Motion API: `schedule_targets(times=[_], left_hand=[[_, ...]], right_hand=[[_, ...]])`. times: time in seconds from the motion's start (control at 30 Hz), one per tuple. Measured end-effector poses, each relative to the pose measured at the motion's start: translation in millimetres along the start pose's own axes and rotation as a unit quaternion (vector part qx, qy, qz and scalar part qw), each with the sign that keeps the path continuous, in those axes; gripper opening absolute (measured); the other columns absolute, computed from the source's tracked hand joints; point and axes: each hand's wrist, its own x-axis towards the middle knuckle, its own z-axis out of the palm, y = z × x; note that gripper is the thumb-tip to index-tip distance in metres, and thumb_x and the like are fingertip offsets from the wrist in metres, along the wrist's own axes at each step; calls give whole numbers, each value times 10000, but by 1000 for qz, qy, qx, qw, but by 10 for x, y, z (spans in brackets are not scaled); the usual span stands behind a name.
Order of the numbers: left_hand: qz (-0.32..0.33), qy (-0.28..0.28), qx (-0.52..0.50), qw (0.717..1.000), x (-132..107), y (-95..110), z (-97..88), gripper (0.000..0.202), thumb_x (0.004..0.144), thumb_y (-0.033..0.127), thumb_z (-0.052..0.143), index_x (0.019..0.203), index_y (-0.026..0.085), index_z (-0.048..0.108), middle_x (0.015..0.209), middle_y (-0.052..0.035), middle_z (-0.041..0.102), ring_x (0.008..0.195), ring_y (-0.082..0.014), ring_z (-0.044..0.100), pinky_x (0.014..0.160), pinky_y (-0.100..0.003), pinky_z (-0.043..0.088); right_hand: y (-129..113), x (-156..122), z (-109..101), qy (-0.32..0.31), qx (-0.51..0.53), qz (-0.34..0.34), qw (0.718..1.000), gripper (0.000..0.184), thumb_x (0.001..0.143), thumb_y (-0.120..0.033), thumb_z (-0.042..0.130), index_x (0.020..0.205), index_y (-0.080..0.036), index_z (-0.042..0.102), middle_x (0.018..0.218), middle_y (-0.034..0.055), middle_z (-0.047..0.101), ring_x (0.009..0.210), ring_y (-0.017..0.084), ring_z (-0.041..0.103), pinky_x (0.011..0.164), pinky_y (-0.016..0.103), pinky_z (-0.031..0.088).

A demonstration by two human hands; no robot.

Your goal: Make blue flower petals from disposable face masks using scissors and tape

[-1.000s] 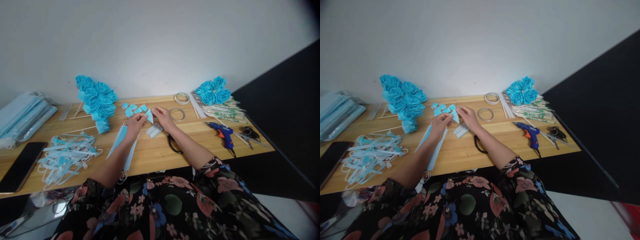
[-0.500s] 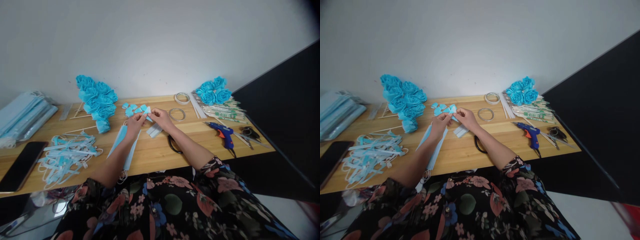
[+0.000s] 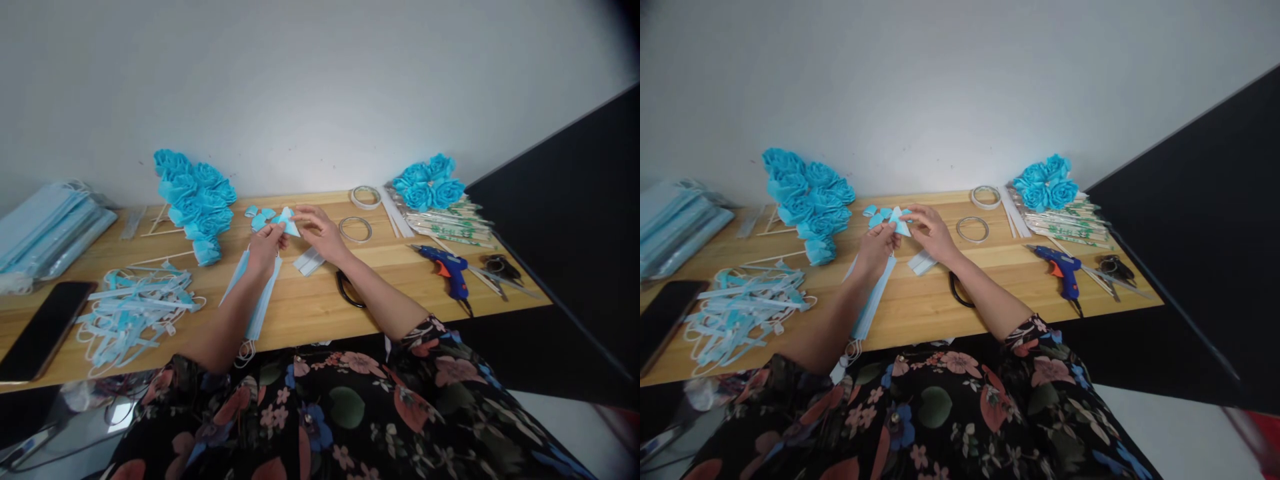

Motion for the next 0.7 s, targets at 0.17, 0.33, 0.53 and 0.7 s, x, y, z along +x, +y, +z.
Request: schedule_targets(times=[0.17,0.33,0.53,0.7], left_hand=[[2,-3,7,1000,-3,-5,-8,330,743,406,817,644,167,611,567,19,598,485,-69,496,502,-208,385],[17,-3,30,999,-1,-19,-26,335,747,413,806,634,168,608,581,16,607,497,-70,507,516,-210,389],[39,-6,68,997,-16,-14,-10,346,791,411,770,618,176,585,579,19,602,495,-74,502,523,-217,389],[42,-12,78,996,-21,-13,1,331,802,405,769,628,177,604,578,15,611,490,-82,508,515,-222,396]], right_hand=[[48,0,1,-8,-27,-24,999,150,871,-227,649,964,-278,754,1365,58,615,1328,235,528,1144,462,394],[63,4,5,-3,-2,1,1000,86,864,-319,695,890,-252,743,1321,76,636,1277,242,556,1081,453,440],[51,7,35,6,47,58,997,196,841,-422,689,857,-228,711,1220,75,680,1151,229,617,968,396,494],[6,11,60,15,78,104,991,217,812,-432,689,838,-218,667,984,38,727,942,194,662,877,345,507]])
